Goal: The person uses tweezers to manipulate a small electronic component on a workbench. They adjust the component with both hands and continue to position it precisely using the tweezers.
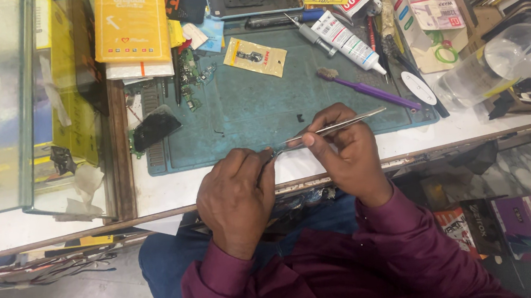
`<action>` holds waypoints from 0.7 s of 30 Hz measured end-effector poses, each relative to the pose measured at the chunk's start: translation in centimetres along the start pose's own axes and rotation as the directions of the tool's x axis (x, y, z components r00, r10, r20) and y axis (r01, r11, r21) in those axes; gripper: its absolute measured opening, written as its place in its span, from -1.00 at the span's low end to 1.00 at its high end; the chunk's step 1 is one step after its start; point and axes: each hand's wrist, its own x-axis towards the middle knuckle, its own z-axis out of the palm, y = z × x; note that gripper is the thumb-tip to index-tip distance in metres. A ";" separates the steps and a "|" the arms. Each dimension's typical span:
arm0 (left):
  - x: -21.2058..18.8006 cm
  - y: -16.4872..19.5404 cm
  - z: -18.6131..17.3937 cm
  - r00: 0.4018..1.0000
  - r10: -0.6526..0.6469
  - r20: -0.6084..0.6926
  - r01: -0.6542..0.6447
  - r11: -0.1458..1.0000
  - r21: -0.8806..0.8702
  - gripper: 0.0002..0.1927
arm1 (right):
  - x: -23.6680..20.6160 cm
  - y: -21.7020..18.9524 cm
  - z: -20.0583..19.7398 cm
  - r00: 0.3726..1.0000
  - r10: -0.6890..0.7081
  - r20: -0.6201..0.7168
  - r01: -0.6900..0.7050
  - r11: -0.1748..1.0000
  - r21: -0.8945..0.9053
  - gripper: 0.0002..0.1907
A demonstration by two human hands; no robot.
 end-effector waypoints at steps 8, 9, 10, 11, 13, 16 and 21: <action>0.0 0.0 0.0 1.000 -0.010 0.006 0.010 1.000 -0.023 -0.90 | -0.2 -0.1 0.6 1.000 -0.027 -0.003 0.027 0.995 -0.098 -0.87; 0.0 0.0 0.0 1.000 -0.011 0.004 0.011 1.000 -0.023 -0.90 | -0.2 -0.1 0.6 0.999 -0.032 -0.005 0.031 0.993 -0.114 -0.87; 0.1 0.0 0.0 1.000 -0.017 0.008 0.017 1.000 -0.018 -0.90 | -0.2 -0.1 0.6 0.999 -0.038 -0.007 0.037 0.992 -0.122 -0.87; 0.0 0.0 0.0 1.000 -0.023 0.011 0.023 1.000 -0.012 -0.90 | -0.3 -0.1 0.6 0.999 -0.044 -0.009 0.043 0.991 -0.130 -0.88; 0.1 0.0 0.0 1.000 -0.027 0.013 0.027 1.000 -0.011 -0.90 | -0.3 0.0 0.5 0.999 -0.047 -0.012 0.045 0.989 -0.140 -0.88; 0.1 0.0 0.0 1.000 -0.023 0.011 0.023 1.000 -0.019 -0.90 | -0.3 0.2 0.5 0.999 -0.044 -0.021 0.040 0.988 -0.150 -0.88; 0.1 -0.1 0.1 0.999 -0.038 0.022 0.038 0.999 0.000 -0.88 | -0.5 0.2 0.5 0.995 -0.076 -0.056 0.069 0.989 -0.129 -0.85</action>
